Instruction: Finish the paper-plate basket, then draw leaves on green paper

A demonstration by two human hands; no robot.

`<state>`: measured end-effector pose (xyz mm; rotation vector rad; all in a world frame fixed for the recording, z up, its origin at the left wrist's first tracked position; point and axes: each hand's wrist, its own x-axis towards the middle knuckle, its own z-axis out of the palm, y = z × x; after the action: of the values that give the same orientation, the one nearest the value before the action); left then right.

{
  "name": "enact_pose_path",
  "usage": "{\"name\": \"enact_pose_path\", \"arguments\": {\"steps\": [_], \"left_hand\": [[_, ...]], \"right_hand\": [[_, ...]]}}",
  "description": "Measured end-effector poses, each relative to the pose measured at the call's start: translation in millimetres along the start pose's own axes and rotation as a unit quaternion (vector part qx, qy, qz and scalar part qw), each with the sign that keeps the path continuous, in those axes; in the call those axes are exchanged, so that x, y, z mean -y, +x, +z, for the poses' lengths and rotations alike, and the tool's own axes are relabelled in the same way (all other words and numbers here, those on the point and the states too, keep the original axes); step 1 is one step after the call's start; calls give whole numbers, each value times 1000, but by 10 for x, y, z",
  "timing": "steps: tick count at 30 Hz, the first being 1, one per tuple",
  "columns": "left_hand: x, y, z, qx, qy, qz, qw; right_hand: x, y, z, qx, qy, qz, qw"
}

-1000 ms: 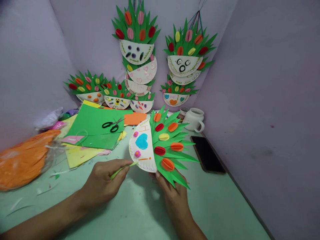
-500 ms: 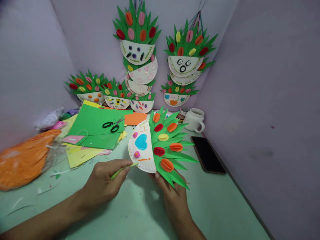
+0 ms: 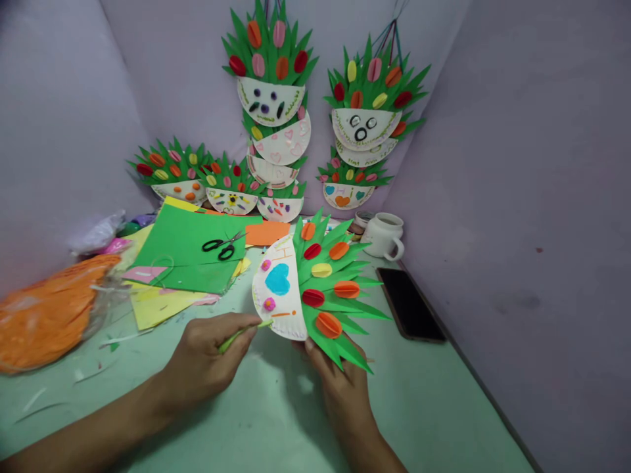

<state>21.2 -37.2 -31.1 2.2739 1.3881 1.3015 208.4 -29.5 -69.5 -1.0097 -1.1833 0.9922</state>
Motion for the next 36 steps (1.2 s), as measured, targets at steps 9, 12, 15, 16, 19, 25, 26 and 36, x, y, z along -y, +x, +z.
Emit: {"name": "enact_pose_path", "arguments": {"steps": [9,12,15,16,19,25,26,36], "left_hand": [[-13,4,9,-1,4,2,1000],[-16,6,8,7,6,-1,1000],[-21,1,5,12,4,-7,1000],[-24,-2,3,11,3,-6,1000],[-37,-6,-5,16,-4,-3,1000],[-49,0,-11,34,-6,-7,999],[-46,1,-8,32,-7,-7,999],[-41,1,14,1,1,6,1000]], "right_hand": [[14,0,2,11,89,50,995],[19,-2,-2,1,93,43,995],[6,-7,-14,-4,99,48,994],[-2,-10,-18,3,99,52,994],[-29,-19,-19,18,92,54,994],[-30,-21,6,-10,66,22,998],[-25,-21,9,-21,59,13,998],[13,-21,23,-13,40,-4,999]]}}
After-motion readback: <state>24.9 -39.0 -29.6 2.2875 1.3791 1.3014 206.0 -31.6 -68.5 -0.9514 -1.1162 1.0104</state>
